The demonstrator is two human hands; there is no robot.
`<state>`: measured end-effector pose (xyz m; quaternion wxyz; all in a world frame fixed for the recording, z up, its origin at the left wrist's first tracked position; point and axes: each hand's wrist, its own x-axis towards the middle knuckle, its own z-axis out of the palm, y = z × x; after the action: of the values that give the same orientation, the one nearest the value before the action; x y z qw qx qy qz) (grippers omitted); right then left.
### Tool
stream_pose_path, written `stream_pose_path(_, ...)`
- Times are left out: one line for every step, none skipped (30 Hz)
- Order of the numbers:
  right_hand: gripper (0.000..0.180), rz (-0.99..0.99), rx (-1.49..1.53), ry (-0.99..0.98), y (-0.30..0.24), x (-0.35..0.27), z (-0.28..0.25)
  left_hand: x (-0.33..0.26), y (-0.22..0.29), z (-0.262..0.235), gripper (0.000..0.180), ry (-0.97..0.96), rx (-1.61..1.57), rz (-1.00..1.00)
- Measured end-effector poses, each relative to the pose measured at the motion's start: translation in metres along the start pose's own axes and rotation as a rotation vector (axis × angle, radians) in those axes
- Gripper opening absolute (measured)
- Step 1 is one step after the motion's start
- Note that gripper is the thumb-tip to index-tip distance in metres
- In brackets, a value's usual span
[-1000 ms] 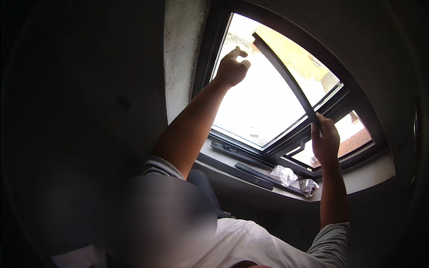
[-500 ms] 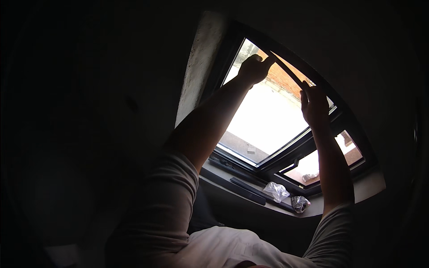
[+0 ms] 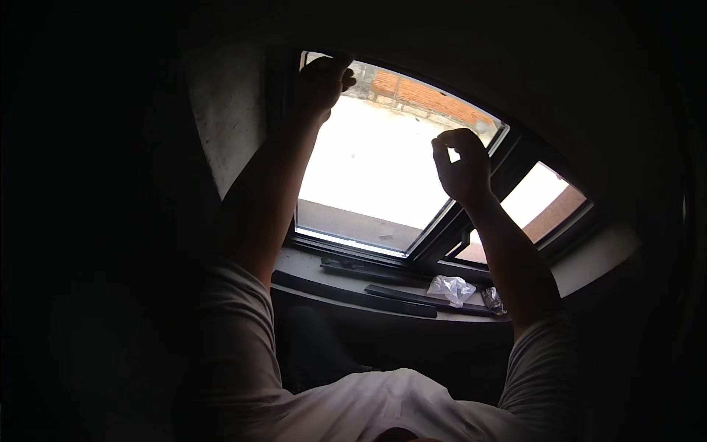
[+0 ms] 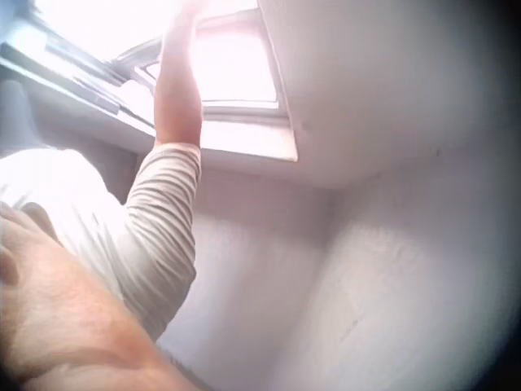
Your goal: The person kneels by a window, measures the opening with a tape measure, then lifts and fits a glass pane into the frame. They adjust the pane and handle window components to secure the installation.
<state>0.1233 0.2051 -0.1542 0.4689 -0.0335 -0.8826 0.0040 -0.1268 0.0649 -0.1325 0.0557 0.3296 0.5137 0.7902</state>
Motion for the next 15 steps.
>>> stream_pose_path(0.017, 0.215, 0.237, -0.031, -0.01, 0.008, 0.009, -0.008, 0.025, -0.03, 0.041, 0.061, 0.089, 0.062)
stream_pose_path(0.023, 0.487, 0.36, -0.063, 0.011, 0.005, 0.003, 0.002, 0.001, -0.016, 0.042, 0.037, 0.076, 0.065)
stream_pose_path(0.037, 0.747, 0.565, -0.077, 0.023, 0.011, -0.004, 0.012, -0.012, -0.017, 0.039, 0.023, 0.018, 0.058)
stream_pose_path(0.046, 0.823, 0.786, 0.049, 0.034, 0.014, -0.007, 0.017, -0.013, -0.021, 0.036, -0.003, -0.017, 0.036)
stream_pose_path(0.044, 0.855, 0.954, 0.147, 0.026, 0.027, -0.002, 0.014, 0.007, -0.044, 0.033, 0.043, 0.007, 0.05)
stream_pose_path(0.042, 0.903, 1.058, 0.259, 0.032, 0.031, -0.004, 0.004, 0.014, -0.035, 0.031, 0.093, -0.028, 0.089)
stream_pose_path(0.04, 0.8, 1.135, 0.227, 0.051, 0.035, 0.0, 0.001, 0.016, -0.032, 0.031, 0.095, -0.031, 0.133)
stream_pose_path(0.038, 0.708, 1.154, 0.2, 0.083, 0.033, -0.002, 0.007, -0.006, -0.02, 0.032, 0.078, -0.079, 0.153)
stream_pose_path(0.036, 0.596, 1.208, 0.165, 0.098, 0.031, -0.007, 0.014, -0.012, -0.019, 0.032, 0.056, -0.089, 0.147)
stream_pose_path(0.035, 0.619, 1.188, 0.198, 0.096, 0.03, -0.01, 0.022, -0.019, -0.025, 0.033, 0.045, -0.091, 0.145)
stream_pose_path(0.034, 0.635, 1.189, 0.222, 0.083, 0.035, -0.009, 0.025, -0.018, -0.031, 0.033, 0.047, -0.077, 0.151)
stream_pose_path(0.034, 0.653, 1.175, 0.243, 0.077, 0.037, -0.009, 0.021, -0.015, -0.026, 0.032, 0.06, -0.076, 0.15)
stream_pose_path(0.033, 0.643, 1.192, 0.252, 0.08, 0.036, -0.008, 0.014, -0.009, -0.021, 0.031, 0.075, -0.073, 0.149)
stream_pose_path(0.032, 0.633, 1.214, 0.254, 0.082, 0.035, -0.005, 0.007, -0.004, -0.019, 0.031, 0.097, -0.068, 0.149)
stream_pose_path(0.032, 0.623, 1.236, 0.256, 0.084, 0.034, -0.002, 0.003, -0.003, -0.019, 0.031, 0.1, -0.05, 0.171)
